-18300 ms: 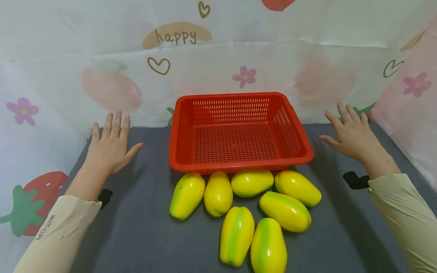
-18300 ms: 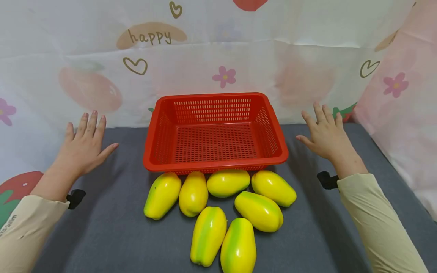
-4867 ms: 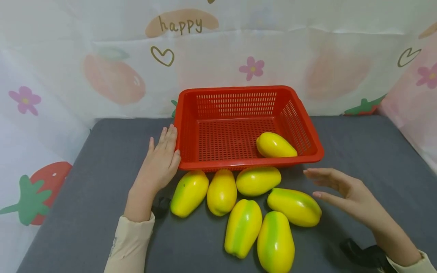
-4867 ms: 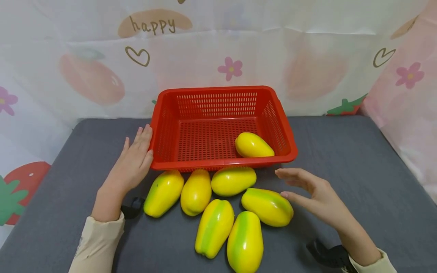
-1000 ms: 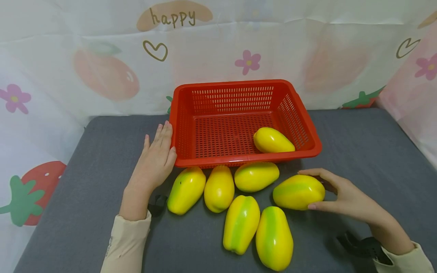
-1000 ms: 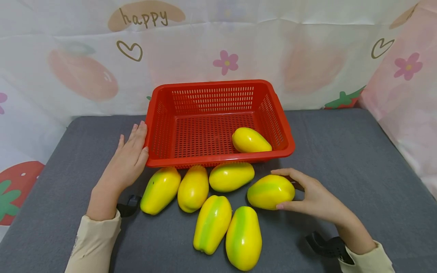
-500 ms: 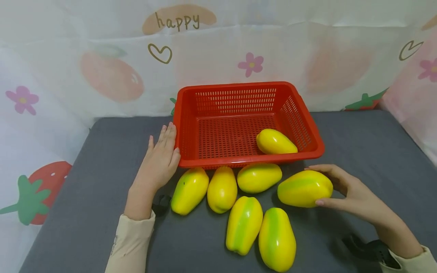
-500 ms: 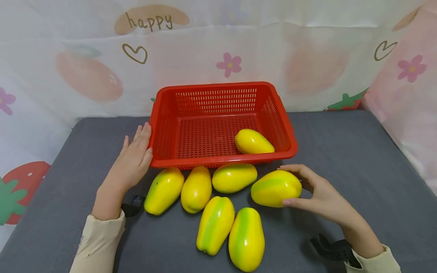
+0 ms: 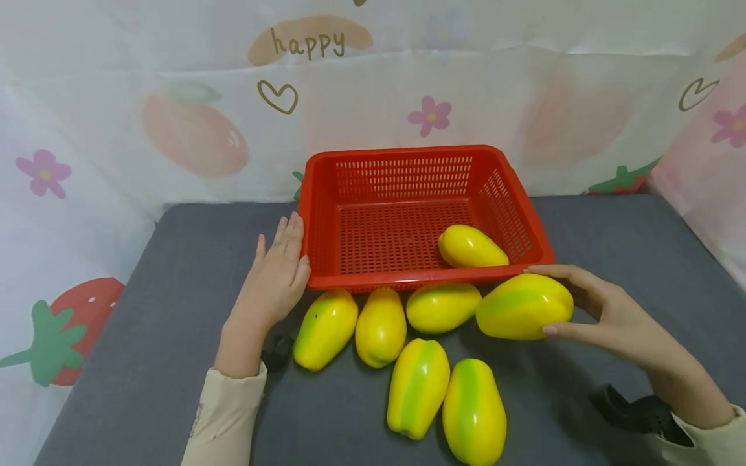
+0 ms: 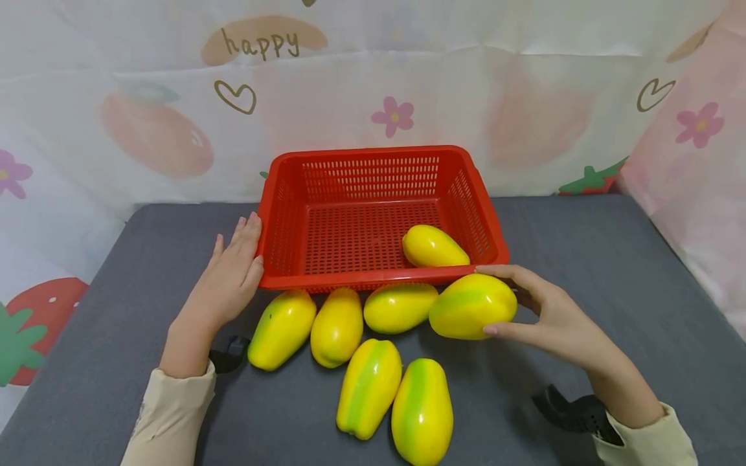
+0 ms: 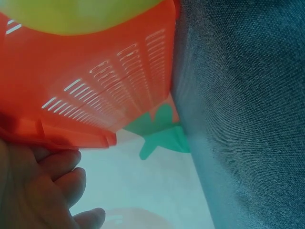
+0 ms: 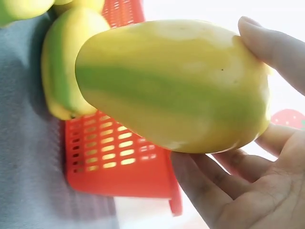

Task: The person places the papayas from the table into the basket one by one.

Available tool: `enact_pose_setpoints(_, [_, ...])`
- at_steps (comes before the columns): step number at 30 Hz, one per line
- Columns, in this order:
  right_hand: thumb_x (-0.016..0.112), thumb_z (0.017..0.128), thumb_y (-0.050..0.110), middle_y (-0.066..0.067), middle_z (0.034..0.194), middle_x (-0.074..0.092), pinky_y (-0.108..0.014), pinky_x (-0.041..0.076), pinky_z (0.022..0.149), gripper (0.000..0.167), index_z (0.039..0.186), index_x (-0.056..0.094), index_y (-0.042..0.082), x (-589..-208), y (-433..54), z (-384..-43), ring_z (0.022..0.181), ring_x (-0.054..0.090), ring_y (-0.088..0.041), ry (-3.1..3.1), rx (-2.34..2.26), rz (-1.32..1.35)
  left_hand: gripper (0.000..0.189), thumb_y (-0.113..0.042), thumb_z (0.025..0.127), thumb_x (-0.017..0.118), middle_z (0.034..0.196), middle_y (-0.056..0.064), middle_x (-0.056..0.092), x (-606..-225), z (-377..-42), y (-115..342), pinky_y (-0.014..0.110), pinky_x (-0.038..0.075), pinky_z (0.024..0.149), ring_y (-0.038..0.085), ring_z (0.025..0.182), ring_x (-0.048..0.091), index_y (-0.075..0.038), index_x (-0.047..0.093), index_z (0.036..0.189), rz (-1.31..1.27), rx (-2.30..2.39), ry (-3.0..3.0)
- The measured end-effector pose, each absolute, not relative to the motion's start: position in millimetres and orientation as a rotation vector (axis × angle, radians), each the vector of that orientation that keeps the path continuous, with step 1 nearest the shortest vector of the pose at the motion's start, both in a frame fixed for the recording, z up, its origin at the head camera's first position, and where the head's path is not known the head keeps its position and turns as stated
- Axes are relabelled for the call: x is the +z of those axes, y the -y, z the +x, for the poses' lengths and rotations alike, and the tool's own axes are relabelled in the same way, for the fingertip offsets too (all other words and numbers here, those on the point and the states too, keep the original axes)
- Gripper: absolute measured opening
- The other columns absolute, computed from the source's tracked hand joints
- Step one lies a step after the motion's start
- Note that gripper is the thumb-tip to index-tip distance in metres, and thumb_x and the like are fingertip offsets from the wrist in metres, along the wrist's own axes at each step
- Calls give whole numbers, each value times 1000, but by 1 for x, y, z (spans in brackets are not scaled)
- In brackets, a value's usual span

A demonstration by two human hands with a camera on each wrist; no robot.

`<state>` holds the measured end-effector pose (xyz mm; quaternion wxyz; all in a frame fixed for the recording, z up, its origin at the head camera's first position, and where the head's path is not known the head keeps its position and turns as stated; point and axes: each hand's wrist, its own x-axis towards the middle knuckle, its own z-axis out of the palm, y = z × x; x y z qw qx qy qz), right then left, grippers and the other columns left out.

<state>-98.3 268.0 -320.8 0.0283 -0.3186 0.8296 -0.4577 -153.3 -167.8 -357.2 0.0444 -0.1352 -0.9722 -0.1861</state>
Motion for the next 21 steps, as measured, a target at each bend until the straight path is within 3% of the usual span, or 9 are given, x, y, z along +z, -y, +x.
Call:
enact_pose_setpoints(14, [68,71,-20,-11,131,52,-16,42,92,71,136,43,-6,-289,-255,-111,106,55,-16,-2514,-1480,-1086,60,-25,100,29,157,13,8,-356,-153,166,54,1,112,26,144,3,-1,8,151,-413,-556,2964])
enact_pose_setpoints(21, [66,78,-14,-2,129,53,-14,43,89,67,138,44,5,-277,-243,-120,105,56,-12,-2594,-1427,-970,60,-25,100,29,157,12,7,-356,-152,167,54,1,112,25,144,3,-1,8,151,-410,-546,2969])
